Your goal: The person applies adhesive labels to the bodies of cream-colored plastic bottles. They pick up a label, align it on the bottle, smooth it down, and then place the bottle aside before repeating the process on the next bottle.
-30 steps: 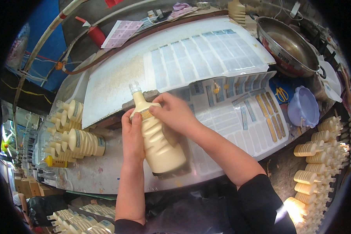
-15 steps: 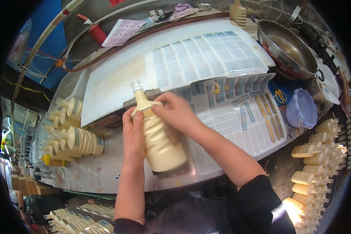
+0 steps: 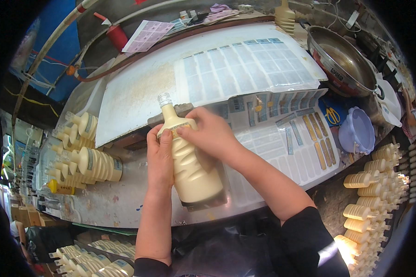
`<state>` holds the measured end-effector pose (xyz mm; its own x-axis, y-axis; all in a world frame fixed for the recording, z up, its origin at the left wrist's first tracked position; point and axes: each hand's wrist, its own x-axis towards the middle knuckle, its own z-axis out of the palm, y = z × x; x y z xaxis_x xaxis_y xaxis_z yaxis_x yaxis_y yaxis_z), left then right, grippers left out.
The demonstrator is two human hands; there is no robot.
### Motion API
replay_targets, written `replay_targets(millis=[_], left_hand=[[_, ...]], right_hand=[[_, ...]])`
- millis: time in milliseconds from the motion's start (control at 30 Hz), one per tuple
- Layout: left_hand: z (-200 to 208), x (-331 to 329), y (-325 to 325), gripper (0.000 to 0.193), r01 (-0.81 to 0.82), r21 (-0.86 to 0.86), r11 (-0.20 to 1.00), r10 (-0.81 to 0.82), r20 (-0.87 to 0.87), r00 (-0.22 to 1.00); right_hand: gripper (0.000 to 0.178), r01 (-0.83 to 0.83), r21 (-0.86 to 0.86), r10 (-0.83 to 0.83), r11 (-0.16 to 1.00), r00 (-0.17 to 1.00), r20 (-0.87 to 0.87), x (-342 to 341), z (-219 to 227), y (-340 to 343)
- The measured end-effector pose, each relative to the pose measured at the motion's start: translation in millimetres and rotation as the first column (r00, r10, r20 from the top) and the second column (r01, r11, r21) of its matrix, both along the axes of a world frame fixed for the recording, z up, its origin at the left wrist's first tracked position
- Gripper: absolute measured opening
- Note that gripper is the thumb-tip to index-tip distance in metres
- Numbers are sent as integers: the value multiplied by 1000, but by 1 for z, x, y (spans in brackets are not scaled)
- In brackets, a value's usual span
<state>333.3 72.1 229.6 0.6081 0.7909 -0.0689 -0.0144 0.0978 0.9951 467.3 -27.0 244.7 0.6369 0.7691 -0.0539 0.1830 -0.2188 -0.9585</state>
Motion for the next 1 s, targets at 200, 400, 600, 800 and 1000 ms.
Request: replay_targets(millis=[200,400,600,800,1000], left_hand=[[0,-1,0,48,0,7,1000,0,-21,1000],[0,-1,0,47,-2,-9,1000,2,-24,1000],[0,-1,0,45,-2,-11,1000,2,-20,1000],[7,1,-3,43,-10,-29,1000,10,-8,1000],[0,0,0,42,-10,-8,1000,10,-2,1000]], right_hand=[[34,-4,57,14,998,986,-169,3,-4,0],[31,-7,73,17,997,990,-138,2,-4,0],[32,4,89,8,996,991,-133,2,-6,1],[36,9,75,2,997,989,-145,1,-1,0],[45,10,47,-5,999,993,-115,3,-5,0]])
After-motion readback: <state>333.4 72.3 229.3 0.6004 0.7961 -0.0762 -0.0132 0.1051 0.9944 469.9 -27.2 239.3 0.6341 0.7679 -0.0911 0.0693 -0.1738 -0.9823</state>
